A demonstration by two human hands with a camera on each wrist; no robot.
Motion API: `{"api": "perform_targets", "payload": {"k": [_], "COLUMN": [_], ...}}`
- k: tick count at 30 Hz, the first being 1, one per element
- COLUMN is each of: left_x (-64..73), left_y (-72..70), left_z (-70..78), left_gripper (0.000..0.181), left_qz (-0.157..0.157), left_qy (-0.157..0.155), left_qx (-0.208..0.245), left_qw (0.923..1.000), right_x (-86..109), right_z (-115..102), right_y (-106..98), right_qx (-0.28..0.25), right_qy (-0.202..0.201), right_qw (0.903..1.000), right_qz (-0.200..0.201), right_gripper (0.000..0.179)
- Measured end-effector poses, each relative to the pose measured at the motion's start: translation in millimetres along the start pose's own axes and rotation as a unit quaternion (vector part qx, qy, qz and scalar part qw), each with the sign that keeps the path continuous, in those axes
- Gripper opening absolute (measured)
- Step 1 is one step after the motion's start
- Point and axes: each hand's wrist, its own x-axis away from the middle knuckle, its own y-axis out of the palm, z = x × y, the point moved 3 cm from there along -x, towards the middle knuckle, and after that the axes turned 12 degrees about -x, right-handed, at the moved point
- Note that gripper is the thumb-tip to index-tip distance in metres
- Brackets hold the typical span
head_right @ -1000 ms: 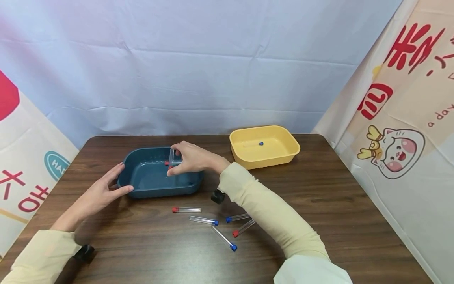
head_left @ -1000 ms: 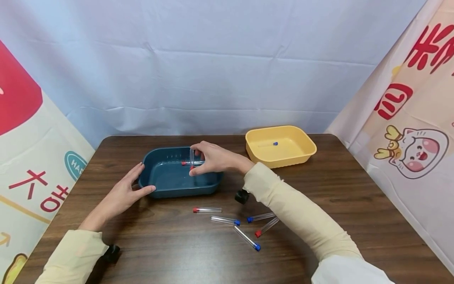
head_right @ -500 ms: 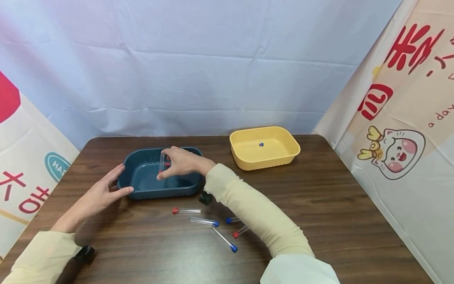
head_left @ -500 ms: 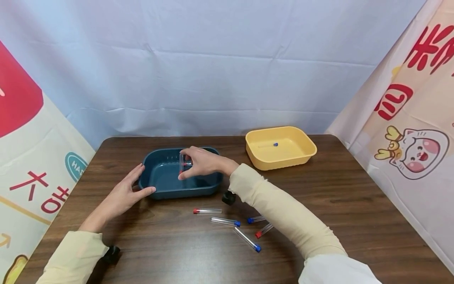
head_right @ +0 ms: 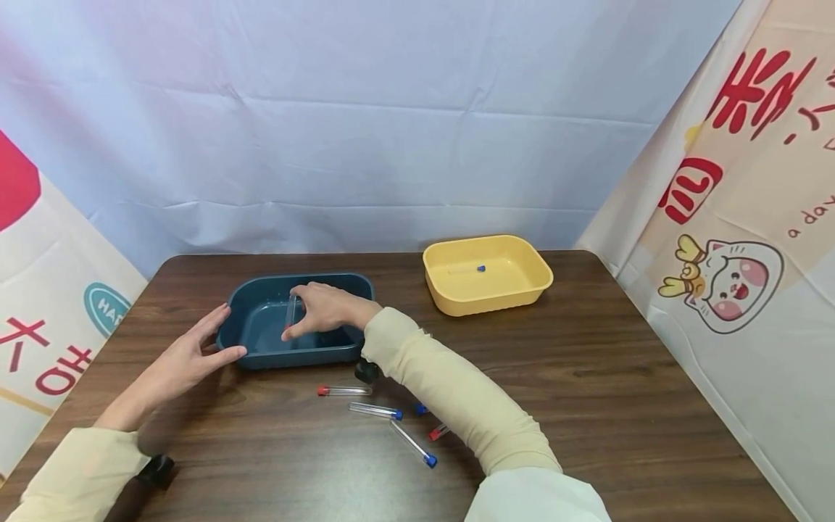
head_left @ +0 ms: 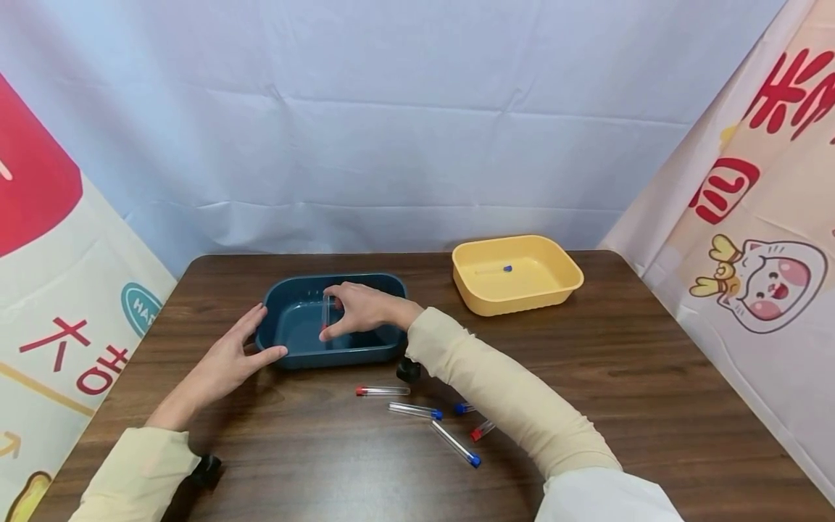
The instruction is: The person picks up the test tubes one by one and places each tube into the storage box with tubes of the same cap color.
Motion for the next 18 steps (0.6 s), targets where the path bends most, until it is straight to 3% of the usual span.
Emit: {"api": "perform_targets", "payload": {"k": [18], "left_x": [0.8], "left_y": [0.6], "left_z": [-0.3], "left_gripper": [0.097], "left_qz": [0.007], "left_qy": [0.007], "left_qx": [-0.008], "left_qw": [0.9999], "right_x": [-11.4], "right_z": [7], "right_y": [14], "right_qx": [0.003], "right_qy": [0.021], "right_qw": [0.9997], "right_qz": [-0.008], "right_gripper": [0.093]}}
